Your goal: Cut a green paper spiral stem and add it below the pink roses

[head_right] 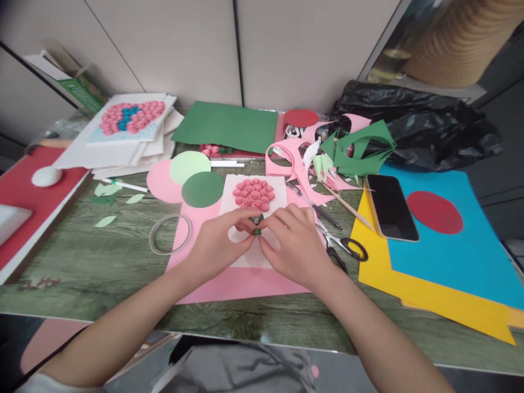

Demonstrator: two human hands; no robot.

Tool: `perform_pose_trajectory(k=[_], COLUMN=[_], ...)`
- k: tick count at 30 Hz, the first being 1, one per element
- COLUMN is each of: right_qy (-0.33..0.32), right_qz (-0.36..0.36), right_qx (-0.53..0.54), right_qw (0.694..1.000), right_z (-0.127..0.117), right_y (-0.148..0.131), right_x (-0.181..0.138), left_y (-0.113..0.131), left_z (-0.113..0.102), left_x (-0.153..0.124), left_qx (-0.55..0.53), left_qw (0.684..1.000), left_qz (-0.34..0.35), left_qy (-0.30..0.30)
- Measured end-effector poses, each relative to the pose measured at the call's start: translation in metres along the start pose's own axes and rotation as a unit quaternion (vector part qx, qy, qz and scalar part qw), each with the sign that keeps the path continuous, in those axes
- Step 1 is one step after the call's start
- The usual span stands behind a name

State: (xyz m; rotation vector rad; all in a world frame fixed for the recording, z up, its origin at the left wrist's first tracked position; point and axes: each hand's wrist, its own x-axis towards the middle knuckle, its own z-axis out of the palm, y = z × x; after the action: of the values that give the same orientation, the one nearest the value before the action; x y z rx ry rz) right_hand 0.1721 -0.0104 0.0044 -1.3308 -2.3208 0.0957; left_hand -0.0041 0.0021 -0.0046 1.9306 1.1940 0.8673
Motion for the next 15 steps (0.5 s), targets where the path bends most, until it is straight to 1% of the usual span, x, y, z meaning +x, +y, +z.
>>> perform_pose_trajectory(k=[3,6,11,15], right_qy=[0.016,0.037,0.052,0.076], right_qz=[-0.041,-0.08,-0.1,-0.08], right_qx=[-0.057,-0.088,-0.094,-0.048], right_qw=[0.997,0.992,0.989,0.993], right_z=[0.0042,0.0058,0.0018,-0.003], right_y=[0.0004,0.0018,0.0032,0.0032], right_x=[-0.0012,-0.0009,-0.0001,-0.0006], left_y=[-0.0026,-0.0052,-0.0048,-0.0006], left_z=[0.0019,0.0036,0.0039,0.0024], left_x=[-0.0012,-0.0025,-0.0041,-0.0038], left_qx=[0.094,0.136,0.131,0.062], left_qw=[0.995,0.988,0.987,0.991], left_qz=[0.043,0.069,0.093,0.11], left_qy=[-0.008,-0.006,0.011,0.042])
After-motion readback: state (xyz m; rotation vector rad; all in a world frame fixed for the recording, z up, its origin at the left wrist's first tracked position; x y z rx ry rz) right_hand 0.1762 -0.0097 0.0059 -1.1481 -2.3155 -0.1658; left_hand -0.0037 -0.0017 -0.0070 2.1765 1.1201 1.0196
